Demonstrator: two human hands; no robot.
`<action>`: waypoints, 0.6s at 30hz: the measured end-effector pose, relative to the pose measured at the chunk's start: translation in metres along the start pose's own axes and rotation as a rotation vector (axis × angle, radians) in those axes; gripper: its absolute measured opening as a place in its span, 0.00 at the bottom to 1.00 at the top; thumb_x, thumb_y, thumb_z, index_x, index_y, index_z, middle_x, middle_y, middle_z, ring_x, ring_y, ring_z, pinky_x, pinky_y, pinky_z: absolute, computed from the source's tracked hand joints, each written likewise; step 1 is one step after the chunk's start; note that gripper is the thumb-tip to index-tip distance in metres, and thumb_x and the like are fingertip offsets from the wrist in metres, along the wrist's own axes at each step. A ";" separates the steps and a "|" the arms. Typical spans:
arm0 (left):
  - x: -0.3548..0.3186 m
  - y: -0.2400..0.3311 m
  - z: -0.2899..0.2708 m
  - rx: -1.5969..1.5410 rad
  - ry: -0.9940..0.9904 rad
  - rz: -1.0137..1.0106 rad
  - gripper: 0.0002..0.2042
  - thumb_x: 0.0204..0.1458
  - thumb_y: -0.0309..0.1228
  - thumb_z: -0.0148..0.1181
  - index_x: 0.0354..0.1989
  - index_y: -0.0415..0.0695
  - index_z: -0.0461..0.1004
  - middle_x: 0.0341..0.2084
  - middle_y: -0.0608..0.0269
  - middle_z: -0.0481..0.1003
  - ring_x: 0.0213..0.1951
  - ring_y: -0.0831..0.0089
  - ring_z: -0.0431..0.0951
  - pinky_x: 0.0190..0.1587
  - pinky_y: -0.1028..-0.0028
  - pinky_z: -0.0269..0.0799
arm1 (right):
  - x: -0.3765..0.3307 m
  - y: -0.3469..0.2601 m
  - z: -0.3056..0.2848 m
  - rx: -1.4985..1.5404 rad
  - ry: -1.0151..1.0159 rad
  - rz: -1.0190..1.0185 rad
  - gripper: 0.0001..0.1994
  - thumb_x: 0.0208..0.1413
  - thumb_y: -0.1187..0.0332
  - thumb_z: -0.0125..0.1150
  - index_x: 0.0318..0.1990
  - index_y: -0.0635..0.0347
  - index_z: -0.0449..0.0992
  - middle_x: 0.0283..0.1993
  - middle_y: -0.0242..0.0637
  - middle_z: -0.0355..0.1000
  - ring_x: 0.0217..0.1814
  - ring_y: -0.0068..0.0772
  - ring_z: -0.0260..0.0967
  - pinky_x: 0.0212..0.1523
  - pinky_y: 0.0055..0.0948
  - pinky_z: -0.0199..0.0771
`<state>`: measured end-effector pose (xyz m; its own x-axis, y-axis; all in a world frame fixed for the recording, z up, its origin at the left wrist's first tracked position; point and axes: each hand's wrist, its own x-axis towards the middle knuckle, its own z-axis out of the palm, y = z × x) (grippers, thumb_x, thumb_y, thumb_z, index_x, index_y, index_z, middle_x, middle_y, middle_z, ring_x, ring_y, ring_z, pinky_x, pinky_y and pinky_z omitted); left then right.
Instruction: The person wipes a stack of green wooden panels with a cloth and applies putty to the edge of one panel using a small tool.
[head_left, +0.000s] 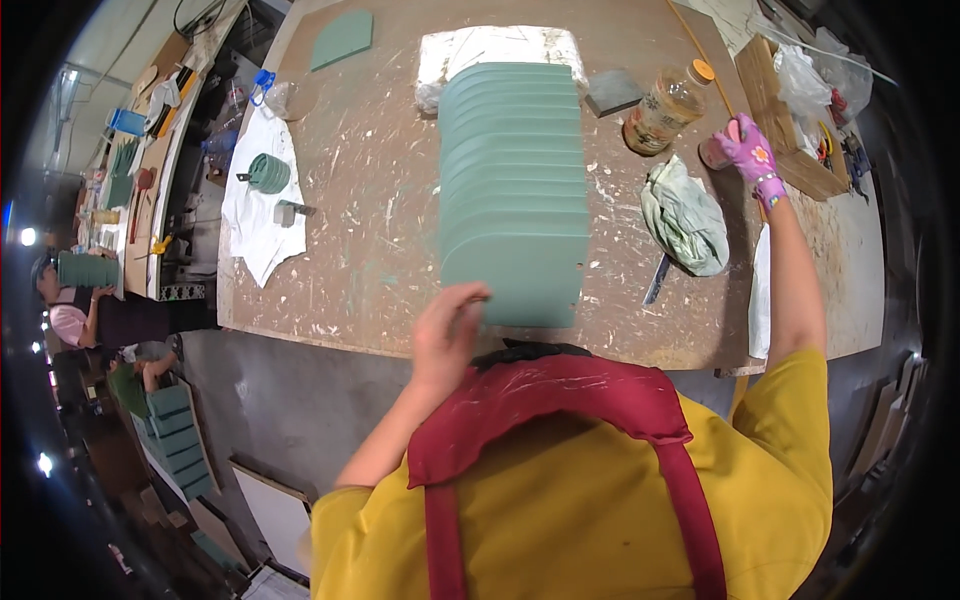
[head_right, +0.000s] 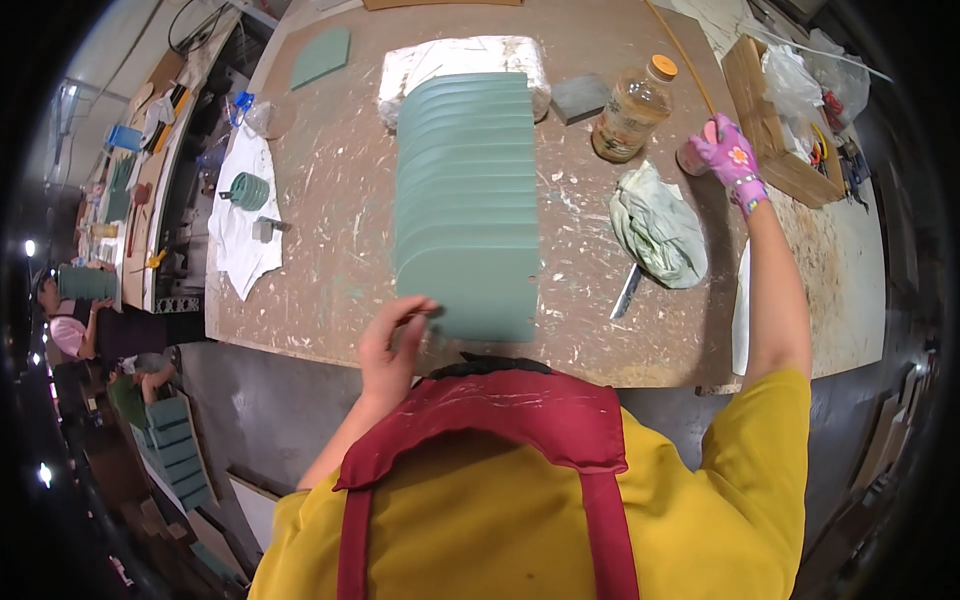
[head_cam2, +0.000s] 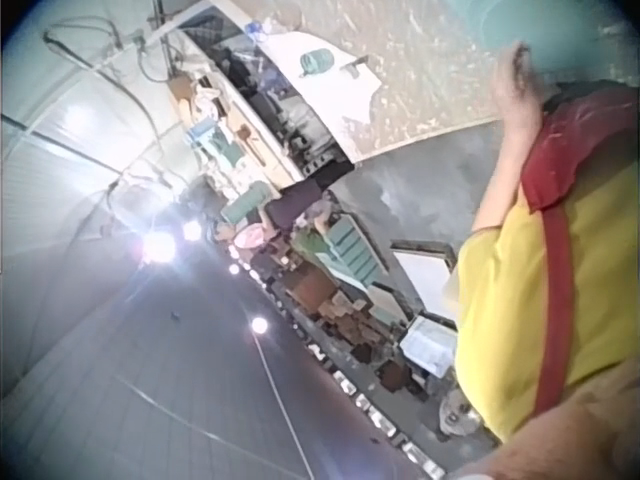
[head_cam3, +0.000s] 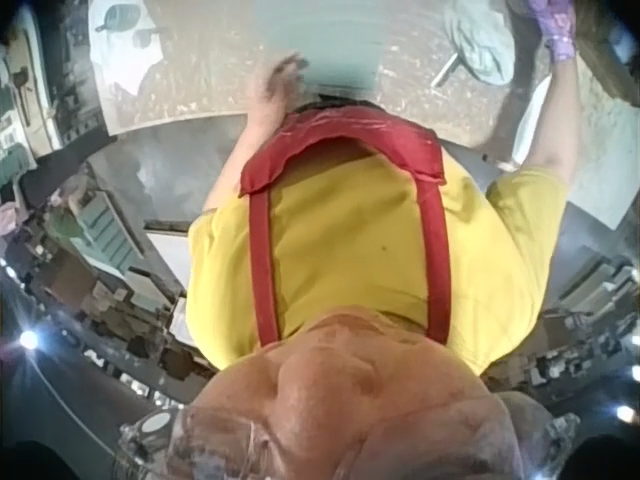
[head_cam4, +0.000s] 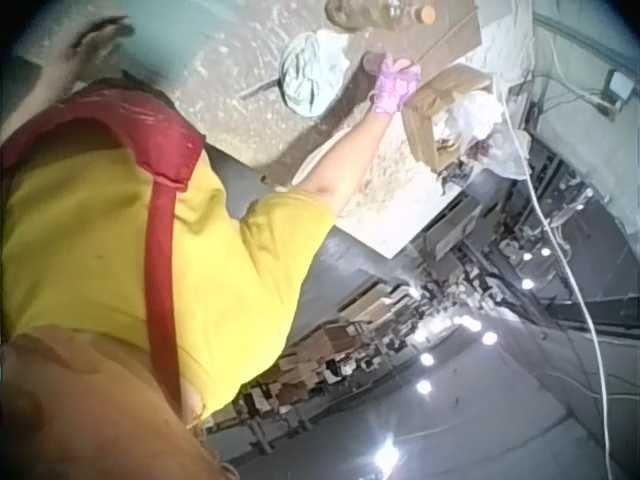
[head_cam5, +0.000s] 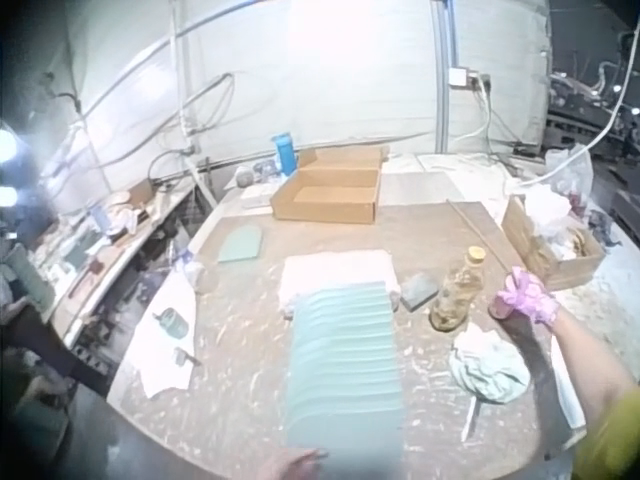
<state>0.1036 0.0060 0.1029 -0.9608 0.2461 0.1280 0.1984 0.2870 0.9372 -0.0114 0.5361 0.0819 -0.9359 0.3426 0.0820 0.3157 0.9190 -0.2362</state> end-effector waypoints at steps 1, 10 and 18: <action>0.008 0.007 0.005 0.023 -0.122 0.069 0.13 0.52 0.18 0.53 0.46 0.41 0.73 0.38 0.58 0.76 0.40 0.66 0.76 0.44 0.73 0.71 | -0.007 0.003 -0.007 0.058 0.028 0.022 0.33 0.48 0.49 0.62 0.56 0.63 0.64 0.52 0.52 0.69 0.54 0.50 0.68 0.54 0.37 0.67; 0.077 0.052 0.099 0.173 -0.211 0.504 0.42 0.44 0.36 0.66 0.65 0.34 0.48 0.48 0.41 0.70 0.50 0.47 0.72 0.50 0.59 0.68 | -0.171 -0.182 -0.106 0.506 -0.295 -0.169 0.27 0.47 0.55 0.65 0.51 0.60 0.65 0.51 0.42 0.65 0.56 0.37 0.64 0.57 0.32 0.61; 0.050 0.031 0.092 -0.576 -1.107 -0.277 0.26 0.49 0.36 0.65 0.54 0.39 0.61 0.41 0.60 0.70 0.43 0.75 0.70 0.48 0.71 0.67 | -0.193 -0.159 -0.091 0.928 -0.129 -0.345 0.19 0.49 0.64 0.63 0.47 0.60 0.69 0.43 0.37 0.69 0.40 0.29 0.67 0.43 0.27 0.68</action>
<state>0.0798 0.1126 0.1082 -0.2275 0.9587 -0.1706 -0.3611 0.0796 0.9291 0.1328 0.3413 0.1919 -0.9806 0.0113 0.1956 -0.1720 0.4290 -0.8868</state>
